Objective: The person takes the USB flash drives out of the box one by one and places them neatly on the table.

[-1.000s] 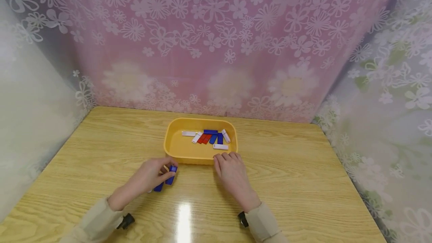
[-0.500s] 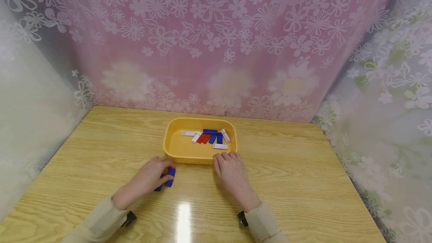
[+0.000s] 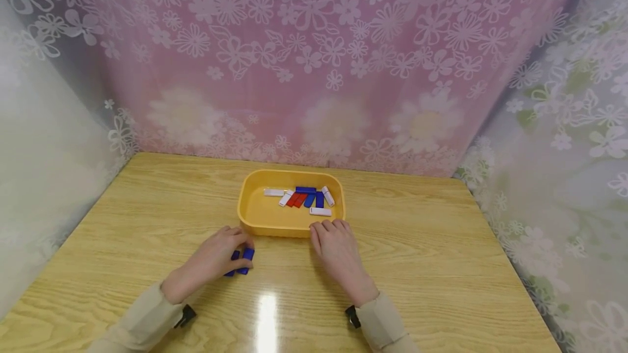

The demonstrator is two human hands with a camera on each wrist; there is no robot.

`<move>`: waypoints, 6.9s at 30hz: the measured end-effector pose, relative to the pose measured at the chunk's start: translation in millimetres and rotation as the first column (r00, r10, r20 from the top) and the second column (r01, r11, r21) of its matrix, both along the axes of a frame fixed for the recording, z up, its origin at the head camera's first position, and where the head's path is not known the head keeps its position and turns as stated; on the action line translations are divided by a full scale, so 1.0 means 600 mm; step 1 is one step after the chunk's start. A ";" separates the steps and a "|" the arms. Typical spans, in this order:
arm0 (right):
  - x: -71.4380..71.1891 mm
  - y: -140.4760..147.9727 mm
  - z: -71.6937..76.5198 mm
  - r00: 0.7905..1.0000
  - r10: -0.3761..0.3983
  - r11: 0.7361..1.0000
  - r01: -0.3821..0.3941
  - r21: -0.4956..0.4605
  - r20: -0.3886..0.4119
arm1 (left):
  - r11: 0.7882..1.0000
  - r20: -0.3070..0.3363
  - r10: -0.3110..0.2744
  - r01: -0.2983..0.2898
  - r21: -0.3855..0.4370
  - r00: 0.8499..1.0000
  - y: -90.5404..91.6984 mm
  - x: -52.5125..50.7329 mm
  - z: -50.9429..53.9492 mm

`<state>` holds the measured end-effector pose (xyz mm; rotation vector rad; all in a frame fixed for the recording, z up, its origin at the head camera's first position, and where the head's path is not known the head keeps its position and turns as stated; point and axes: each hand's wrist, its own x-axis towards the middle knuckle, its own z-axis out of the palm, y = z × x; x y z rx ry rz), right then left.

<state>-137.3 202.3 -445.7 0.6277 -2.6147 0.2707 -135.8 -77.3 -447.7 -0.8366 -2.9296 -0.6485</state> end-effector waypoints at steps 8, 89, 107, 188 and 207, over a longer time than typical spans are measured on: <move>-0.002 0.001 0.001 1.000 -0.004 1.000 0.004 0.000 0.006 | 1.000 0.008 0.027 -0.027 0.006 1.000 -0.004 0.005 0.008; 0.000 -0.002 0.002 1.000 -0.008 1.000 0.008 -0.013 -0.012 | 0.986 -0.004 -0.034 0.033 -0.165 0.999 0.095 -0.194 0.016; 0.000 -0.001 0.001 1.000 -0.008 1.000 0.008 -0.005 -0.008 | 0.988 0.052 -0.086 0.078 0.134 0.995 0.084 -0.142 0.077; 0.002 0.001 0.002 1.000 -0.016 1.000 0.016 0.006 0.017 | 0.995 -0.094 0.046 -0.037 0.097 0.995 0.031 0.009 0.010; 0.002 -0.001 0.003 1.000 -0.006 1.000 0.006 0.002 0.004 | 0.979 -0.117 0.012 0.013 0.205 0.993 0.070 -0.077 0.096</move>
